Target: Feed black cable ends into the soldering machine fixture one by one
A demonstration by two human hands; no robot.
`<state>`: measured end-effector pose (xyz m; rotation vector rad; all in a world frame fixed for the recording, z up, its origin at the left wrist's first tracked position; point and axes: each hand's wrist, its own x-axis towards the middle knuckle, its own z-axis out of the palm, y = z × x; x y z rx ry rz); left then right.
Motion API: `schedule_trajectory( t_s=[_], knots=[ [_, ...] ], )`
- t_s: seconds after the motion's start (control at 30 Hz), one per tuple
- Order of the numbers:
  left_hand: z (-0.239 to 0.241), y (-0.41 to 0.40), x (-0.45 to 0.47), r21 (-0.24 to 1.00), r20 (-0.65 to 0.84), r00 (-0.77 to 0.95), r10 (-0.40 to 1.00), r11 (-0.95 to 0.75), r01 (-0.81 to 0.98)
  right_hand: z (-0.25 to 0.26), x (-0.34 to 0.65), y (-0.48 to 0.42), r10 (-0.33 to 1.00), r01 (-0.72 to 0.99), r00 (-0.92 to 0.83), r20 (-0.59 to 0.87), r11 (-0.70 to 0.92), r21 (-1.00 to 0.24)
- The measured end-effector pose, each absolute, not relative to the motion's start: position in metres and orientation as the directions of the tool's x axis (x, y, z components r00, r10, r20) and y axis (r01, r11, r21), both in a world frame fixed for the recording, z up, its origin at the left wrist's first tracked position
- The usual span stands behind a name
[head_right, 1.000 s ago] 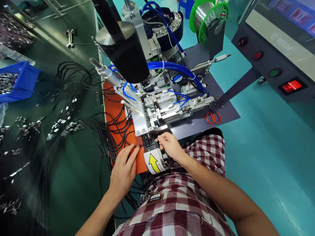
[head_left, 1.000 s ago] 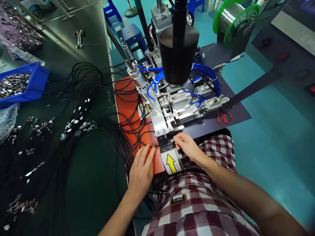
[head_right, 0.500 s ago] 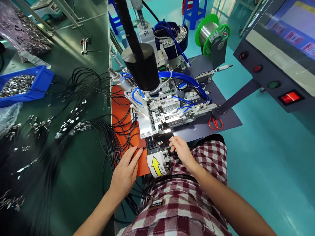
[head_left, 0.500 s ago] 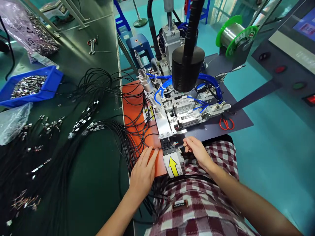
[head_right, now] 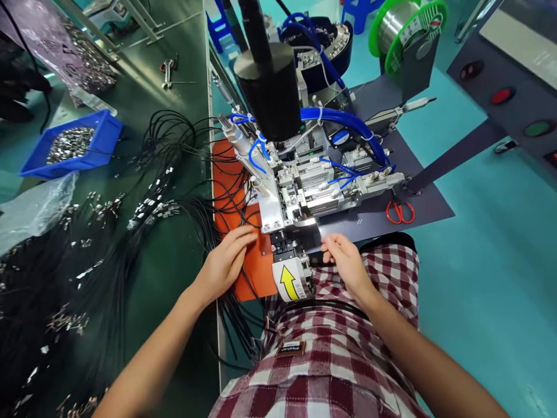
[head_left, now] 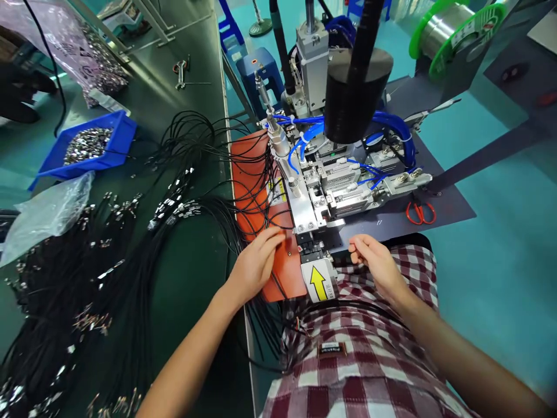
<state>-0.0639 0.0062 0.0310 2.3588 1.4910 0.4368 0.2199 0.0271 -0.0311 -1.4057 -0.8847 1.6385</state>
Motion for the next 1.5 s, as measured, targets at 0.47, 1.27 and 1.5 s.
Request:
schedule_trajectory(
  t_s=[0.47,1.27,1.5],
  knots=[
    [0.037,-0.032,-0.051,0.304,0.376,0.542,0.751,-0.653,0.694,0.029,0.208,0.003,0.826,-0.054,-0.496,-0.268,-0.338,-0.940],
    [0.052,-0.054,-0.019,0.551,0.064,0.422,0.904,-0.385,0.741,0.022,0.190,-0.009,0.780,0.030,-0.537,-0.322,-0.364,-0.931],
    [0.044,-0.046,-0.006,0.665,-0.030,0.404,0.914,-0.284,0.691,0.022,0.194,-0.001,0.848,0.065,-0.436,-0.301,-0.303,-0.951]
  ],
)
